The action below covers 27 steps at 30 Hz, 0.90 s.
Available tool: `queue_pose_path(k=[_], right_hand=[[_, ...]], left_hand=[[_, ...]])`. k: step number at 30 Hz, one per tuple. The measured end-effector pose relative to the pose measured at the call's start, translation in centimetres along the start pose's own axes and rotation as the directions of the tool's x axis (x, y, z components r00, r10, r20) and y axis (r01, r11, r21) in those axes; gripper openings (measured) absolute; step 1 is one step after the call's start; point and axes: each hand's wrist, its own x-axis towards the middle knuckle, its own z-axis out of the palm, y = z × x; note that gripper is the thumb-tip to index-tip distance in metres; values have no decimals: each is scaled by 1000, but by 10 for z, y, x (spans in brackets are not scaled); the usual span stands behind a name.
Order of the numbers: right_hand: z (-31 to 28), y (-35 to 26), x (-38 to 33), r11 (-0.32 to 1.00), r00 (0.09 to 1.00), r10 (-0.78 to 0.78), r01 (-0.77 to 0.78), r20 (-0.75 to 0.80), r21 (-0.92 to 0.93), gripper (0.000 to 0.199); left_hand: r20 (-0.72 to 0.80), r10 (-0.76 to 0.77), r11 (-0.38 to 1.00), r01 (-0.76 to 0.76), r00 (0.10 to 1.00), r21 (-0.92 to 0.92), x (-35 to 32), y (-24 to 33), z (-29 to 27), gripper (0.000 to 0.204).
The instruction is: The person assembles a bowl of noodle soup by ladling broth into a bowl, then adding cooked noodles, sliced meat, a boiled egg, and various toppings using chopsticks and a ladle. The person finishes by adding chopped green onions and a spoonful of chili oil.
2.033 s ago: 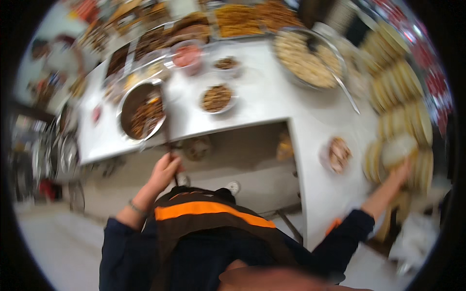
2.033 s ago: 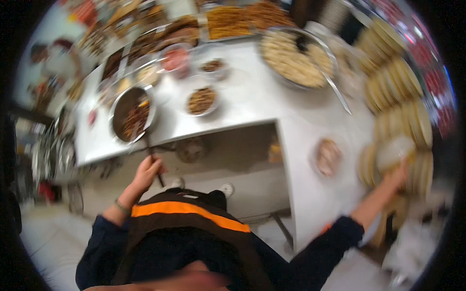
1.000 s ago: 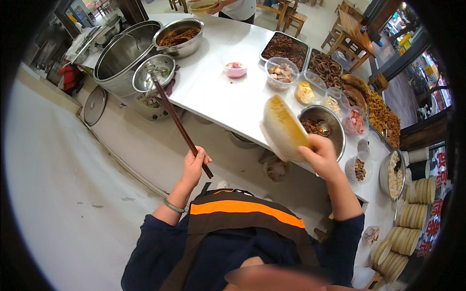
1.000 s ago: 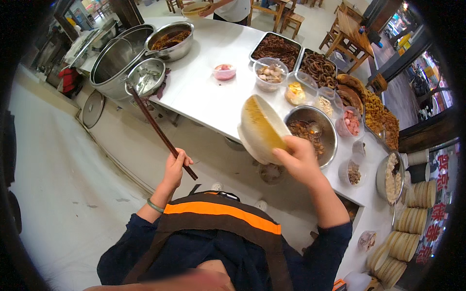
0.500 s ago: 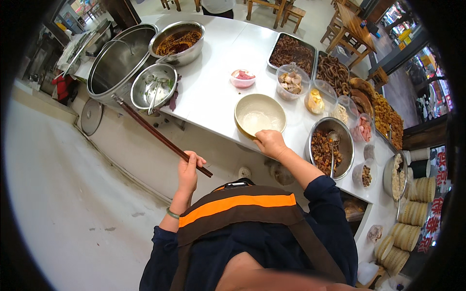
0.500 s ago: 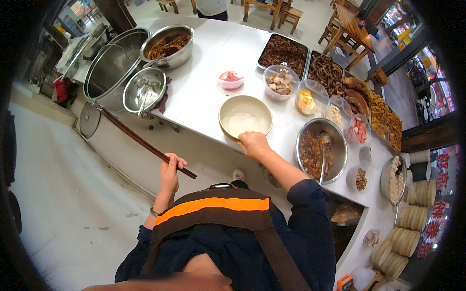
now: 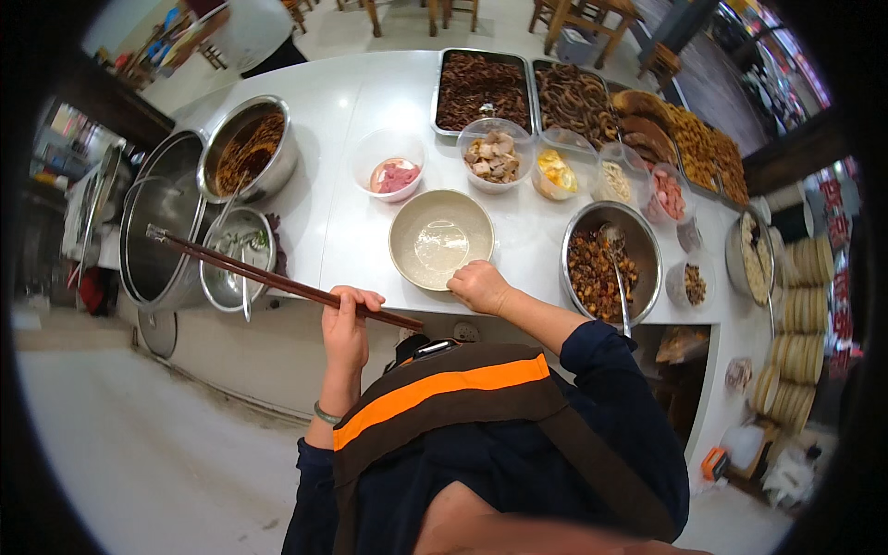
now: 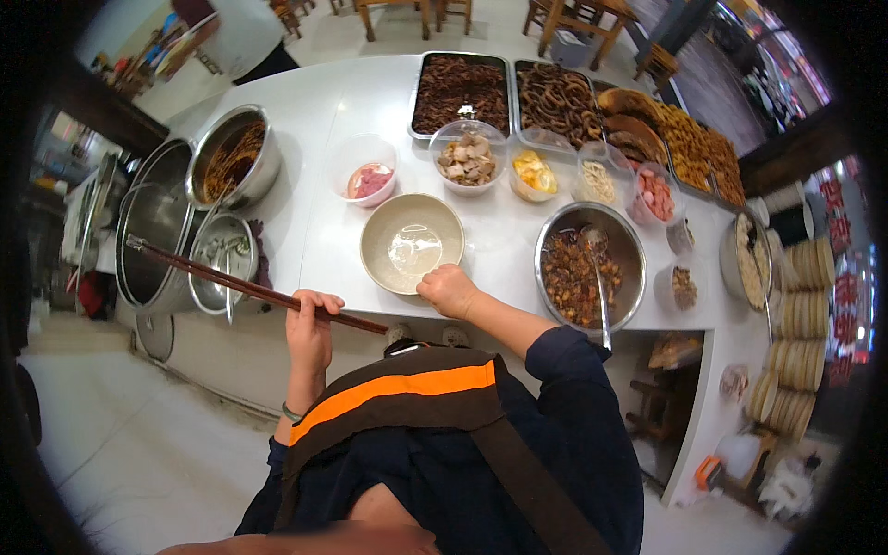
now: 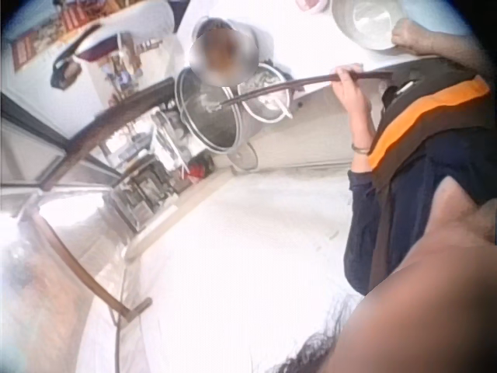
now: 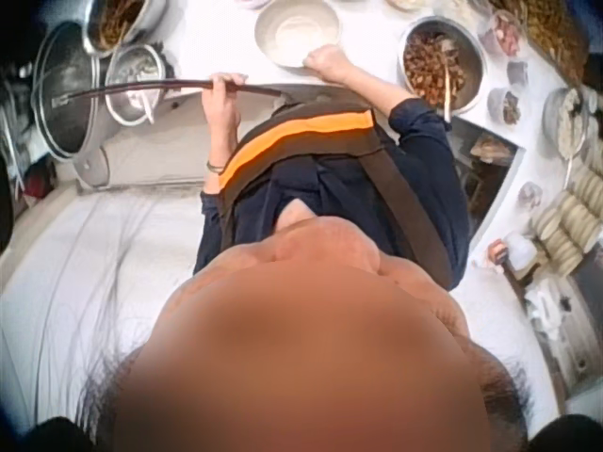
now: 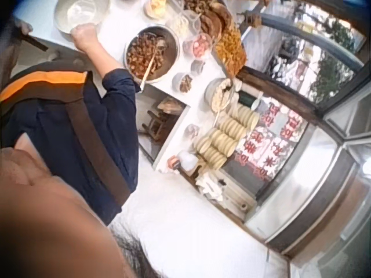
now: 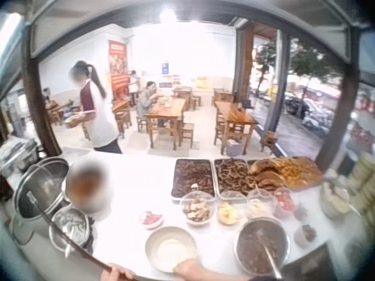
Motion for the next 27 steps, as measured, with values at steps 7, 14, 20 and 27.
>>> queue_pose_path(k=[7,14,20,27], right_hand=[[-33,-48,16,970,968,237,-232,-84,66,65],[-51,-123,47,-7,657,744,194,-125,981,77],[-83,-119,46,-48,470,871,370,-142,928,37],[-200,-99,-23,424,426,792,133,-438,896,31]], left_hand=[[329,-194,959,249,924,-134,69,-6,9,25],[587,-359,827,539,726,-161,88,-29,49,31],[730,-461,717,696,504,-27,86,-27,70,38],[602,-465,878,251,650,408,92,-47,21,26]])
